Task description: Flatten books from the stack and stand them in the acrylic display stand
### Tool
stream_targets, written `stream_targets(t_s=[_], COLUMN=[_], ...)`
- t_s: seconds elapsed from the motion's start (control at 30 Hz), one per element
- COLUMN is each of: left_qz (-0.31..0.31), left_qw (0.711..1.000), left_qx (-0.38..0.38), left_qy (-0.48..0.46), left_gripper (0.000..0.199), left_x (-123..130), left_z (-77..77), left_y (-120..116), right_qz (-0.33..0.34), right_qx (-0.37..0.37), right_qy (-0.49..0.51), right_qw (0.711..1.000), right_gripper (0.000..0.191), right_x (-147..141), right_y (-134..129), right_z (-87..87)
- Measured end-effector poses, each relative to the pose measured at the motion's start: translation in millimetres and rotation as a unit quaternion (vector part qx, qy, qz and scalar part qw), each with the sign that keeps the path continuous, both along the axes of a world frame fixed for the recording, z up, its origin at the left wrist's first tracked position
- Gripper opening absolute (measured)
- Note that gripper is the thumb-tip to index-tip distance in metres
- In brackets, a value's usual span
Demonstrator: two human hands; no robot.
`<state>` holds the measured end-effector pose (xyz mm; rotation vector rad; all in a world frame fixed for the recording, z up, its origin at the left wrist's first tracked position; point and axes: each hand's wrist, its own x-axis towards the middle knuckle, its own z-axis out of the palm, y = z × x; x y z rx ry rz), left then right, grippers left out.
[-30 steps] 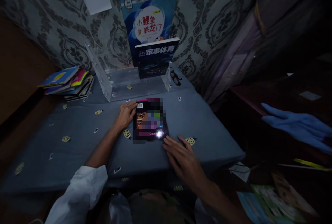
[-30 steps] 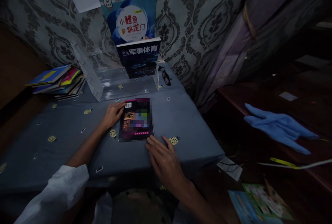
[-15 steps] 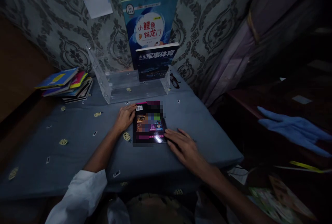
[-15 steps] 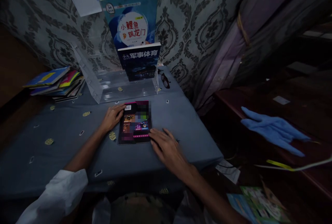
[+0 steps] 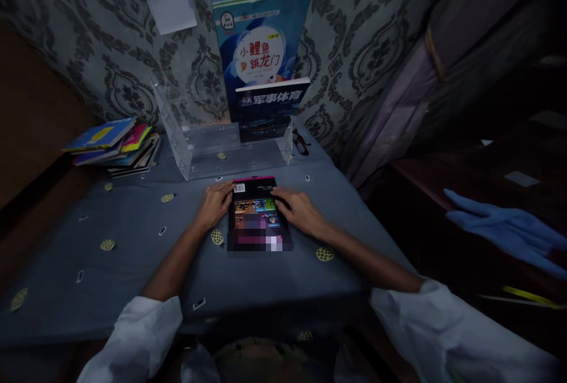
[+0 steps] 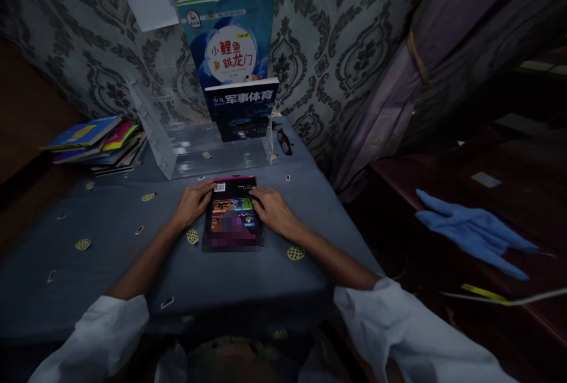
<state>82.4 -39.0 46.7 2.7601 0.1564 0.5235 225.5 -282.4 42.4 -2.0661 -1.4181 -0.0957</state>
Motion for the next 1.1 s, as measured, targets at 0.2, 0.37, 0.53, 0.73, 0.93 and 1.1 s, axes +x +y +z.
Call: stream_targets(t_s=[0.2,0.37,0.53,0.73,0.93,1.1], left_qz=[0.001,0.004,0.013,0.012,0.011,0.018], left_qw=[1.0,1.0,1.0,1.0,1.0,0.999], left_qx=[0.0,0.002,0.007,0.005,0.009,0.027], left_qy=[-0.002,-0.007,-0.009,-0.01,0.0,-0.019], left_gripper=[0.035,0.035,0.034,0.035,0.036,0.037], left_x=[1,1,0,0,-1,0], left_z=[-3.2,-5.2,-6.4,-8.1,-6.1,-10.8], left_y=[2,3,2,4,1,1], right_qz=[-0.026,-0.024,-0.012,-0.002,-0.003,-0.014], right_qx=[0.032,0.052,0.06,0.048,0.044,0.03], right_qy=[0.031,0.042,0.042,0.028,0.014,-0.008], right_qw=[0.999,0.997,0.997,0.998,0.999,0.999], right_gripper=[0.038,0.038,0.037,0.036,0.038,0.039], right_x=[23,24,24,26,27,28], right_y=[24,27,24,23,25,26], right_z=[-8.0,-12.2,-12.4,-14.0,-15.3,-19.1])
